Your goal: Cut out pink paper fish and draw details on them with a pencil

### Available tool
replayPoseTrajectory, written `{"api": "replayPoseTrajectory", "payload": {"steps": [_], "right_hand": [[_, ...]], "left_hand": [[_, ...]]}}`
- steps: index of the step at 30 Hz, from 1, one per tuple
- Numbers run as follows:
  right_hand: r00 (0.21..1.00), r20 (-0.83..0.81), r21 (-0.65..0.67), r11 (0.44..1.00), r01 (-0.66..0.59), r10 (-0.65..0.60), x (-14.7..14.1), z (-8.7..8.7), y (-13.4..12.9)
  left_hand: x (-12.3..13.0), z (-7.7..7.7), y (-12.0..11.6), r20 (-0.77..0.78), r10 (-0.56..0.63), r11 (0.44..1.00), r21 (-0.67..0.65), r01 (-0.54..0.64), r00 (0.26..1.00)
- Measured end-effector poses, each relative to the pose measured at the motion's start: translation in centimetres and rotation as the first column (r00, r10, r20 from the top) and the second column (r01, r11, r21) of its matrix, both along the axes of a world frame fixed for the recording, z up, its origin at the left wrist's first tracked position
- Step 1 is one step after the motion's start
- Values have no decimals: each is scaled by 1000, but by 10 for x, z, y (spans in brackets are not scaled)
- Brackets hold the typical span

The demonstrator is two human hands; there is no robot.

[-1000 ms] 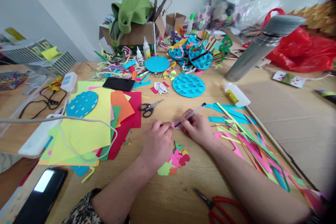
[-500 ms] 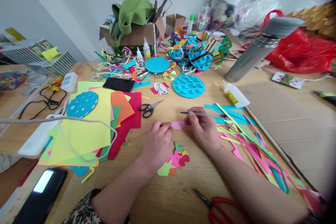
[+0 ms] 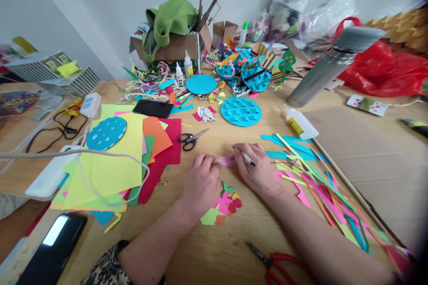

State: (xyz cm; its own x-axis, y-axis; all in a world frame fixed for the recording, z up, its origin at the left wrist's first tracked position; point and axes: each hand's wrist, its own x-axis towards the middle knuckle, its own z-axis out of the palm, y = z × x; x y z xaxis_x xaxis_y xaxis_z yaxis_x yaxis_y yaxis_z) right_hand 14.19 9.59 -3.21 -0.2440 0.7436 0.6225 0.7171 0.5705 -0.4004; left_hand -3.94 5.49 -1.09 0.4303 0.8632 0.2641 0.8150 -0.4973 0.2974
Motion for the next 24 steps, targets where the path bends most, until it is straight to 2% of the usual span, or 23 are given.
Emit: {"api": "replayPoseTrajectory", "payload": {"steps": [5, 8, 12, 17, 21, 24], "right_hand": [[1000, -22, -1, 1000, -1, 1, 0, 1, -1], [986, -166, -74, 997, 0, -12, 1, 1, -1], [917, -397, -223, 973, -62, -32, 0, 0, -2], [842, -530, -304, 950, -73, -105, -1, -1, 0], [743, -644, -394, 911, -119, -182, -2, 1, 2], [701, -680, -440, 884, -156, -214, -2, 3, 3]], "left_hand": [[1, -1, -1, -1, 8, 1000, -12, -8, 1000], [1, -3, -2, -2, 0, 1000, 12, 0, 1000], [0, -3, -2, 6, -11, 1000, 27, 11, 1000], [1, 1, -1, 7, -14, 1000, 16, 14, 1000], [3, 3, -3, -52, -15, 1000, -28, 13, 999], [5, 4, -4, -105, -25, 998, -54, 20, 994]]}}
